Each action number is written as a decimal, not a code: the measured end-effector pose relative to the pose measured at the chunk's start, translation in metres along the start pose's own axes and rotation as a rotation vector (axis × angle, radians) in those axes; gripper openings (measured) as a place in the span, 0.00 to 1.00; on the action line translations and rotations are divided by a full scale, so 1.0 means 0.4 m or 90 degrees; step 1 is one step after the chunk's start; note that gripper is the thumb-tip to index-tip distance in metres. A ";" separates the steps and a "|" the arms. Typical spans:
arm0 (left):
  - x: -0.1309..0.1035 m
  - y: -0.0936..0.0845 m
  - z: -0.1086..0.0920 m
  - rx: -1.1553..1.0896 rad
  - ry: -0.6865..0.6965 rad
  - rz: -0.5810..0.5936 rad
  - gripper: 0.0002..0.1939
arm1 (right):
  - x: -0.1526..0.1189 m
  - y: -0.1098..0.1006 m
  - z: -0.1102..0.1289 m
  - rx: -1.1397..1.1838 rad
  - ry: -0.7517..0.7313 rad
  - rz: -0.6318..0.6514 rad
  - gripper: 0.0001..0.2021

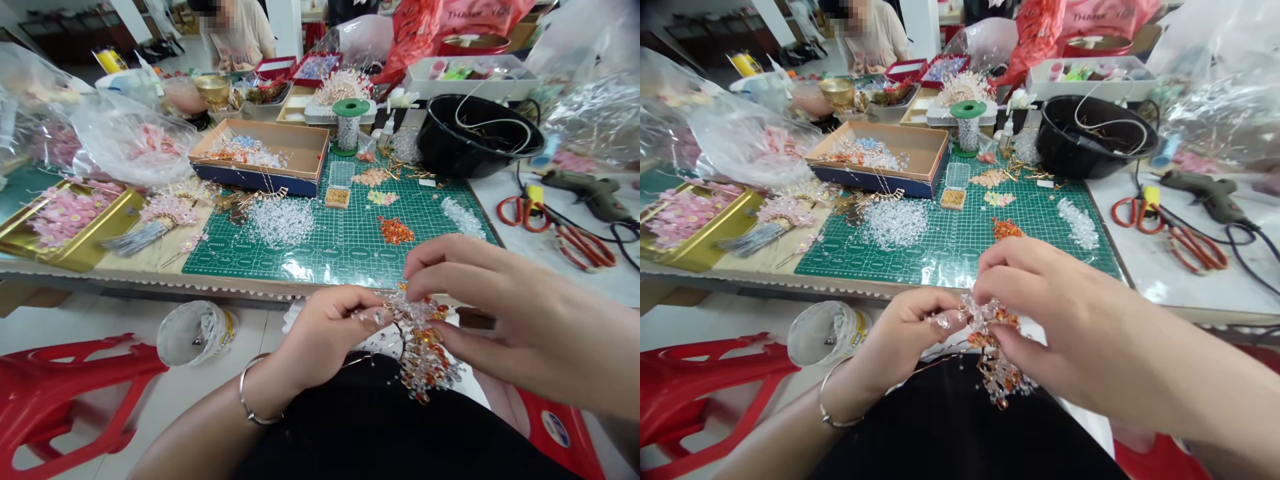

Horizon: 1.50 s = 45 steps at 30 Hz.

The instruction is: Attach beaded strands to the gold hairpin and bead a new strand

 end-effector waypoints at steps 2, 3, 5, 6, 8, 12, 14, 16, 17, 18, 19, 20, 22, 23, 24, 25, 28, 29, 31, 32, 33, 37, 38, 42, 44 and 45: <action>-0.001 0.006 -0.014 0.076 0.043 0.015 0.11 | -0.002 0.007 0.015 -0.028 0.013 -0.014 0.06; -0.001 0.007 -0.020 0.124 0.069 0.015 0.11 | -0.003 0.010 0.020 -0.036 0.022 -0.024 0.06; -0.001 0.005 -0.029 0.215 0.118 -0.001 0.08 | -0.002 0.015 0.031 -0.031 0.026 -0.043 0.05; -0.001 0.003 -0.031 0.249 0.133 -0.013 0.07 | -0.001 0.018 0.036 -0.016 0.026 -0.046 0.06; -0.001 0.000 -0.034 0.290 0.155 -0.031 0.06 | 0.003 0.026 0.042 0.027 0.022 -0.048 0.06; -0.009 -0.005 -0.041 0.346 0.188 -0.041 0.09 | 0.008 0.022 0.017 0.036 0.042 -0.073 0.07; -0.015 -0.012 -0.048 0.356 0.206 -0.058 0.10 | 0.003 0.013 -0.006 0.025 0.050 -0.073 0.06; -0.024 -0.014 -0.057 0.345 0.238 -0.064 0.08 | -0.011 0.008 -0.026 0.027 0.042 -0.044 0.05; -0.029 -0.012 -0.061 0.338 0.259 -0.060 0.07 | -0.019 0.008 -0.034 0.033 0.037 -0.024 0.09; -0.034 -0.009 -0.065 0.334 0.280 -0.051 0.07 | -0.029 0.010 -0.041 0.041 0.037 -0.005 0.14; -0.039 -0.005 -0.068 0.332 0.298 -0.041 0.07 | -0.039 0.016 -0.048 0.049 0.048 0.021 0.19; -0.043 -0.001 -0.070 0.336 0.313 -0.031 0.07 | -0.049 0.024 -0.053 0.059 0.064 0.047 0.24; -0.049 0.007 -0.073 0.350 0.331 -0.012 0.07 | -0.065 0.043 -0.054 0.079 0.096 0.082 0.28; -0.051 0.011 -0.073 0.359 0.334 -0.001 0.07 | -0.071 0.053 -0.051 0.090 0.112 0.093 0.29; -0.053 0.014 -0.074 0.363 0.337 0.008 0.07 | -0.075 0.062 -0.047 0.107 0.129 0.095 0.29; -0.055 0.017 -0.076 0.361 0.339 0.016 0.07 | -0.076 0.068 -0.042 0.131 0.141 0.084 0.29; -0.059 0.019 -0.079 0.345 0.341 0.018 0.07 | -0.071 0.083 -0.026 0.243 0.158 0.034 0.27; -0.060 0.019 -0.079 0.346 0.341 0.014 0.07 | -0.068 0.089 -0.021 0.283 0.157 0.025 0.25; -0.061 0.020 -0.076 0.351 0.333 0.006 0.07 | -0.063 0.103 -0.015 0.355 0.155 0.017 0.17; -0.061 0.021 -0.073 0.350 0.324 0.005 0.07 | -0.062 0.109 -0.015 0.390 0.156 0.012 0.14; -0.060 0.021 -0.070 0.344 0.314 0.006 0.06 | -0.063 0.115 -0.015 0.424 0.160 0.007 0.11; -0.053 0.022 -0.054 0.296 0.237 0.043 0.04 | -0.082 0.134 -0.027 0.539 0.193 -0.008 0.10; -0.051 0.022 -0.048 0.277 0.205 0.060 0.04 | -0.089 0.138 -0.031 0.558 0.204 -0.009 0.10; -0.041 0.025 -0.022 0.187 0.070 0.131 0.06 | -0.109 0.150 -0.038 0.600 0.232 0.002 0.09; -0.037 0.027 -0.013 0.125 0.019 0.147 0.06 | -0.111 0.151 -0.036 0.612 0.223 0.006 0.10; -0.035 0.029 -0.009 0.091 -0.004 0.150 0.06 | -0.111 0.153 -0.035 0.614 0.219 0.011 0.10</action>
Point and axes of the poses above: each hand's wrist, its own x-axis towards the middle knuckle, its own y-axis out of the palm, z = x × y, the point moved 7 cm from there along x, towards the middle knuckle, and after that the axes turned 7 degrees about -z, right-handed, at the moved point
